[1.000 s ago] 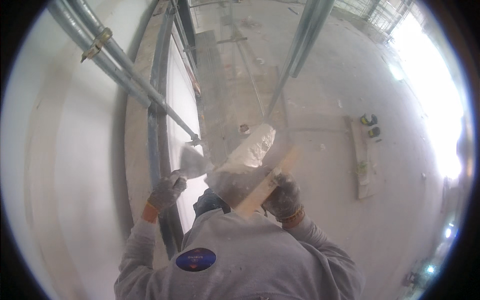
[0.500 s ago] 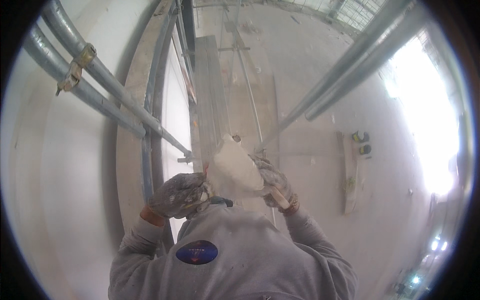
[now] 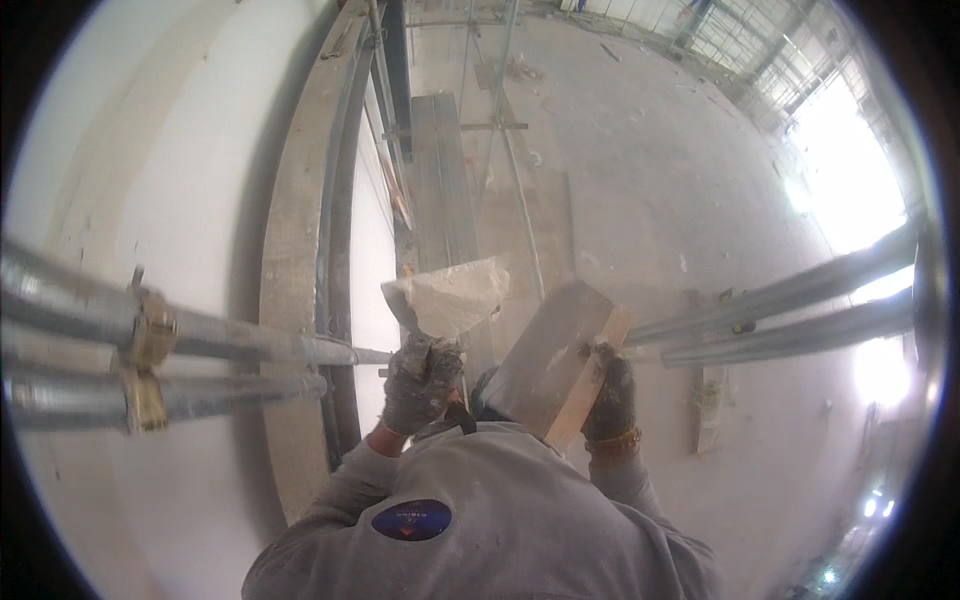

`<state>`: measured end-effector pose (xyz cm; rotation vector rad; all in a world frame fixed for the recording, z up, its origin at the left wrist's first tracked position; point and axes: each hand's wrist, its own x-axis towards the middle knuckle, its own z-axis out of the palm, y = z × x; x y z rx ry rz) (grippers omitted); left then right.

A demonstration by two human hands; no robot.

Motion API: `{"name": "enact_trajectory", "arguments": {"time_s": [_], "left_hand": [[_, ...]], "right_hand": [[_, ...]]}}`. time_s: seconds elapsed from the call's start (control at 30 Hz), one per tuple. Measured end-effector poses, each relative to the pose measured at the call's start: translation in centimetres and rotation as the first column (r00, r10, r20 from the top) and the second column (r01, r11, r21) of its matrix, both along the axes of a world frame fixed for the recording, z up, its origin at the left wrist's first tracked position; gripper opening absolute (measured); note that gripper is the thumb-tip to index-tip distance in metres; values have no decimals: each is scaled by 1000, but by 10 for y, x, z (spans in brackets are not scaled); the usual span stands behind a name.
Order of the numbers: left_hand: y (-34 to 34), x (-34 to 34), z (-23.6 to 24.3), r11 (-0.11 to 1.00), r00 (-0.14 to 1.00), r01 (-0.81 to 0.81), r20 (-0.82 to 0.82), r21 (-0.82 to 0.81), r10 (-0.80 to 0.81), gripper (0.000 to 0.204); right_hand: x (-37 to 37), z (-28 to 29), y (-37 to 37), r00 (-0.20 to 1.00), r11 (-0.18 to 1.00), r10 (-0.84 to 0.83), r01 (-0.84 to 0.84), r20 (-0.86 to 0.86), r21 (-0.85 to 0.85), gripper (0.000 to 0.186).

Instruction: The person scoops plaster from a bucket using a trowel and applies it to a white ceiling surface. They spread the material in smooth strokes, working around metal pipes and scaffolding supports.

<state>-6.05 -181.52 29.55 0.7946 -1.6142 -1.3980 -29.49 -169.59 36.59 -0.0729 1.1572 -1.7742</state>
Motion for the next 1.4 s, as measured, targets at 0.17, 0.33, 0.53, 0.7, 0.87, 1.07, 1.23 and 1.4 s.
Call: {"name": "enact_trajectory", "arguments": {"time_s": [0.17,0.33,0.53,0.7,0.87,1.07,1.23,1.4], "left_hand": [[-78,-39,-28,893,959,-145,160,-427,233,20],[-164,-80,-44,825,939,-187,150,-533,310,28],[-262,-123,-89,953,961,-276,48,129,271,31],[-334,-147,-83,899,812,-178,456,-401,364,37],[-368,-182,-97,880,989,-117,-32,460,148,16],[-426,-197,-98,310,828,467,-532,828,175,13],[-502,-207,-75,412,824,443,-543,796,164,15],[-586,-203,-59,391,751,491,-606,779,262,18]], "right_hand": [[-15,26,-83,985,985,170,-170,-33,-11,28],[-40,26,-183,968,972,229,-233,-106,-24,29],[-78,47,-314,834,898,434,-429,-341,92,28],[-116,46,-399,747,799,601,-573,-284,183,28],[-161,-54,-460,945,841,239,-317,-224,-439,26],[-263,-79,-509,974,897,-18,-83,-225,-433,23],[-295,-79,-553,991,854,116,-137,-74,-501,27],[-281,-118,-625,871,932,-156,-28,-467,-362,26]]}}
